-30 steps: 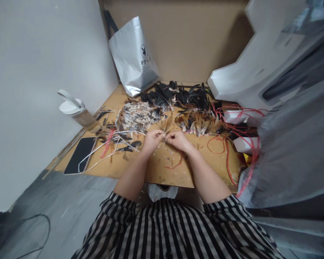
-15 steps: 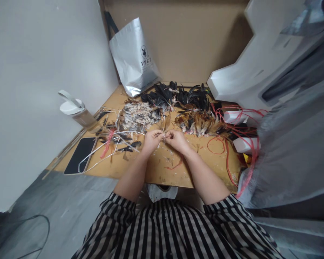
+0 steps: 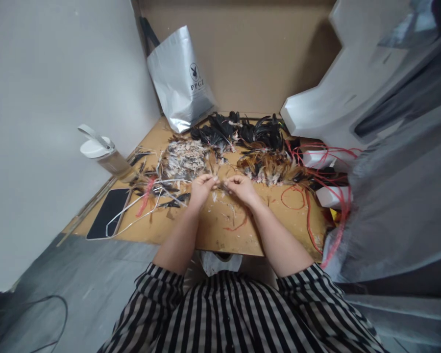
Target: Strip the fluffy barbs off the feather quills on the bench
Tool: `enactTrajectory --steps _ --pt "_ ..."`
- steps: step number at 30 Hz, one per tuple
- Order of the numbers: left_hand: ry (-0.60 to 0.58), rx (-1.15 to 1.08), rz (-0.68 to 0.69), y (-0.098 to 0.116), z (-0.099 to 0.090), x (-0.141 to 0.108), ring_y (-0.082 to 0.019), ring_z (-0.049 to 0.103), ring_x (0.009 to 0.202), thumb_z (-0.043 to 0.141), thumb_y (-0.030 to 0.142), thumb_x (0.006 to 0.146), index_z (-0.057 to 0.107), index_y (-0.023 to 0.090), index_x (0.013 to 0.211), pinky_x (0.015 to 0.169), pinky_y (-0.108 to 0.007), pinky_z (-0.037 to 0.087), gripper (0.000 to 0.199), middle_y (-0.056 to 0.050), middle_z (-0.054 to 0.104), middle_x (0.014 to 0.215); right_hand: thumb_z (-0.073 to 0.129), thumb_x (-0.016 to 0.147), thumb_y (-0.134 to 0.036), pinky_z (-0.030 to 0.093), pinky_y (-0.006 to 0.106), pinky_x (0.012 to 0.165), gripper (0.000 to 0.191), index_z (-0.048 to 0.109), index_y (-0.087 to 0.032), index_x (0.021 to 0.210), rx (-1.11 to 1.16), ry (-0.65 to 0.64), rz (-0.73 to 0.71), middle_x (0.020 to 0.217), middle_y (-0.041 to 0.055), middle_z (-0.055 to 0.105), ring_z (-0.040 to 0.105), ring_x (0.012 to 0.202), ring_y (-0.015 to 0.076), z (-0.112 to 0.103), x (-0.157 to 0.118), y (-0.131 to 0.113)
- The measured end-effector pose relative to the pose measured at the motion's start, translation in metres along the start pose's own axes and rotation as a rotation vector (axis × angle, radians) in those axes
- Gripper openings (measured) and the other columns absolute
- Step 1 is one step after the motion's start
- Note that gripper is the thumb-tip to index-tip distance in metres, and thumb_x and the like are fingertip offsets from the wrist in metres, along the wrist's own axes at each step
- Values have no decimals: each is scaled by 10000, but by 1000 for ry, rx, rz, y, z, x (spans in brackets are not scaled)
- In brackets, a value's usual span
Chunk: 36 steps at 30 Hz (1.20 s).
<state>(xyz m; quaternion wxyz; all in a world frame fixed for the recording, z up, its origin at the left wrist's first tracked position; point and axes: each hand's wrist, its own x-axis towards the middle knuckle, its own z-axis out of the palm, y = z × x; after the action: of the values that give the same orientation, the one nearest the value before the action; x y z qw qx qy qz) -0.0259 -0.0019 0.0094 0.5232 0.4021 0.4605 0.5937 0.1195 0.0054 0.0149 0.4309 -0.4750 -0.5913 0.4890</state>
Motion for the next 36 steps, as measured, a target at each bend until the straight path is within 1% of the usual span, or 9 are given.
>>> enactTrajectory --steps 2,4,6,8,13,19,25,31,36 --pt "-14 -71 -66 0 -2 0 -103 596 626 700 295 584 628 121 719 565 -196 430 232 -60 658 748 645 595 -370 286 190 425 239 583 -152 669 228 30 76 479 -43 496 385 409 58 -2 2 -2" --pt "-82 -114 -138 1 -3 -2 -98 601 633 700 293 593 632 115 738 562 -186 431 239 -78 662 792 682 558 -363 265 180 406 257 568 -158 664 400 44 119 486 -54 482 369 407 48 -2 3 -3" --pt "-138 -130 -197 0 -2 -4 -97 604 633 703 284 597 635 107 748 555 -178 430 242 -88 664 794 706 533 -350 246 172 396 270 553 -161 650 514 26 141 490 -60 473 357 408 40 -1 3 -4" --pt "-167 -137 -238 0 -1 -6 -96 605 626 708 268 597 637 99 750 542 -172 429 239 -93 666 783 719 520 -344 237 167 392 282 544 -160 642 568 5 153 490 -61 475 352 410 36 1 3 -3" --pt "-236 -147 -280 0 1 -8 -87 602 602 698 246 619 646 83 762 520 -152 425 223 -85 663 721 714 533 -369 258 172 395 293 561 -155 663 563 17 154 478 -53 496 367 405 39 9 2 1" --pt "-270 -169 -277 -1 0 -7 -73 592 583 689 229 631 652 85 759 512 -139 423 197 -72 658 695 699 552 -379 268 175 403 284 575 -156 676 501 49 146 460 -58 493 376 398 43 13 0 1" --pt "-257 -154 -286 0 1 -7 -64 569 557 696 223 615 646 88 736 501 -149 406 188 -59 646 652 694 549 -372 274 184 414 274 589 -153 676 444 70 135 465 -53 510 387 404 51 14 -3 -4" --pt "-243 -66 -229 -1 1 -6 -58 527 492 700 264 600 636 97 680 473 -167 387 196 -38 618 589 690 546 -368 287 195 434 265 600 -153 672 376 134 83 502 -45 533 407 435 60 15 -4 -6" --pt "-264 15 -209 -1 3 -6 -62 523 482 703 286 588 642 96 669 465 -173 383 216 -46 621 594 686 555 -369 275 193 426 255 563 -152 605 390 119 91 470 -50 510 393 418 57 14 -4 -7"
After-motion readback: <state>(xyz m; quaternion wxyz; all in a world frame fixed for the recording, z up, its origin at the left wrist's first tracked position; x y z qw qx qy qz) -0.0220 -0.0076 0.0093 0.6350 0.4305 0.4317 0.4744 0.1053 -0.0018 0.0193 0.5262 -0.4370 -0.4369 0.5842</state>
